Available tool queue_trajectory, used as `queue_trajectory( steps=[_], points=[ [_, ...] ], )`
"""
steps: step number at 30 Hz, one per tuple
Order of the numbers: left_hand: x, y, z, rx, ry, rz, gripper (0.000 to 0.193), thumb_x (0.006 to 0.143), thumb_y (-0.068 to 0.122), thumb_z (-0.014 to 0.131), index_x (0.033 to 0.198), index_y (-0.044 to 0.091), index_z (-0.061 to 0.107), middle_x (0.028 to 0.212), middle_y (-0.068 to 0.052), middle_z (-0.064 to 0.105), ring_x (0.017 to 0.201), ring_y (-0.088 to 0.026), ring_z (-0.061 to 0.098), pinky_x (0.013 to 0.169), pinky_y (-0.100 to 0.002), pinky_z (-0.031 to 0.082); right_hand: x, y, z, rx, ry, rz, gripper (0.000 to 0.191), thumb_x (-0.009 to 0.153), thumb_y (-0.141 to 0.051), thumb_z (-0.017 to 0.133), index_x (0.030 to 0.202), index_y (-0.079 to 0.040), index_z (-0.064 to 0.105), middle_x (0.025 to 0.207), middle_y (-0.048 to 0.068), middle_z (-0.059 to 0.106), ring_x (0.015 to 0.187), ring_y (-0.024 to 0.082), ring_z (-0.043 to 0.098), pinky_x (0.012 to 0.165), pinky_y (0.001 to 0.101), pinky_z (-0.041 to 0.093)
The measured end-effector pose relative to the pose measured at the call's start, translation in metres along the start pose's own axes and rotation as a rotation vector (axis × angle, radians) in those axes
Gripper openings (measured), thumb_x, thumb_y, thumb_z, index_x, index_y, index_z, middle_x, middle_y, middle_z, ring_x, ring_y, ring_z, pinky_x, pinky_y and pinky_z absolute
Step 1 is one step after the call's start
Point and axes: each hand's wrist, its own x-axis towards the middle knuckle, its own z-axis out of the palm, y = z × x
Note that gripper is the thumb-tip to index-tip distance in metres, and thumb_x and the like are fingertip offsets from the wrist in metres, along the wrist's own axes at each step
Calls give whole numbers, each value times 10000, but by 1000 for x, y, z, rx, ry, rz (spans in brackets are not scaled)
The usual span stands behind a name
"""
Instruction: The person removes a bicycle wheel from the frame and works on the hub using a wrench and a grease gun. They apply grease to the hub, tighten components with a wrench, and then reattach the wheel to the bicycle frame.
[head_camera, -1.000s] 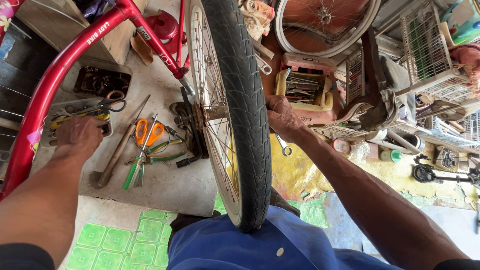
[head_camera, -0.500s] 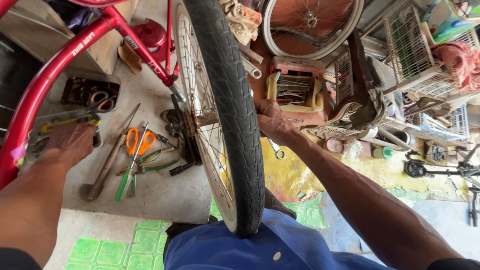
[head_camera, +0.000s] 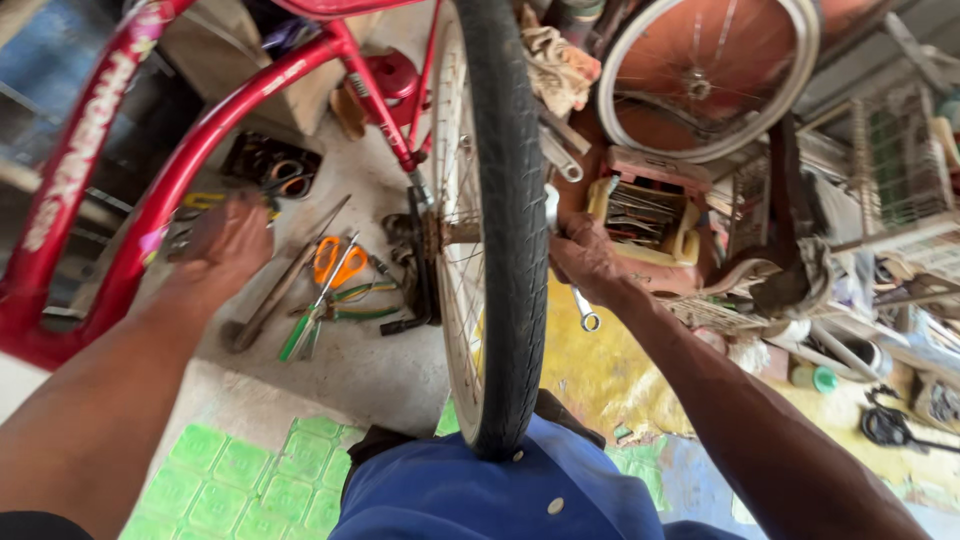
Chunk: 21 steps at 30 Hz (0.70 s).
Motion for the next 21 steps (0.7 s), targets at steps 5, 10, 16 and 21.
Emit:
queue_trajectory(
  steps=[5, 10, 16, 21],
  points=[
    [-13, 42, -28, -231, 437, -6, 261, 860, 73, 699, 1048, -61, 577, 1011, -299, 674, 901, -482, 698, 748, -533, 572, 4, -10, 5, 46, -8, 17, 378, 990, -216, 690, 692, -41, 538, 510, 6, 463, 399, 82, 364, 358, 293, 247],
    [-54, 97, -81, -1298, 702, -192, 149, 968, 0, 659, 943, -32, 515, 887, -176, 682, 860, -303, 812, 673, -391, 645, -1, -23, 11, 96, -84, -13, 293, 976, -175, 704, 743, -17, 623, 522, 9, 487, 408, 82, 363, 383, 291, 251],
    [-96, 146, -130, -1996, 784, -239, 124, 948, -34, 669, 948, 2, 551, 911, -153, 716, 833, -292, 791, 783, -395, 690, -8, -38, 13, 41, -113, -38, 206, 987, -176, 663, 854, -27, 710, 507, -2, 467, 406, 68, 345, 390, 289, 244],
    [-119, 161, -132, -2190, 722, -324, 130, 905, -15, 671, 947, 2, 549, 891, -179, 749, 859, -292, 797, 823, -410, 687, -7, -41, 13, 21, -134, -35, 231, 1004, -191, 645, 863, -12, 681, 494, 12, 464, 387, 78, 350, 370, 295, 274]
  ],
)
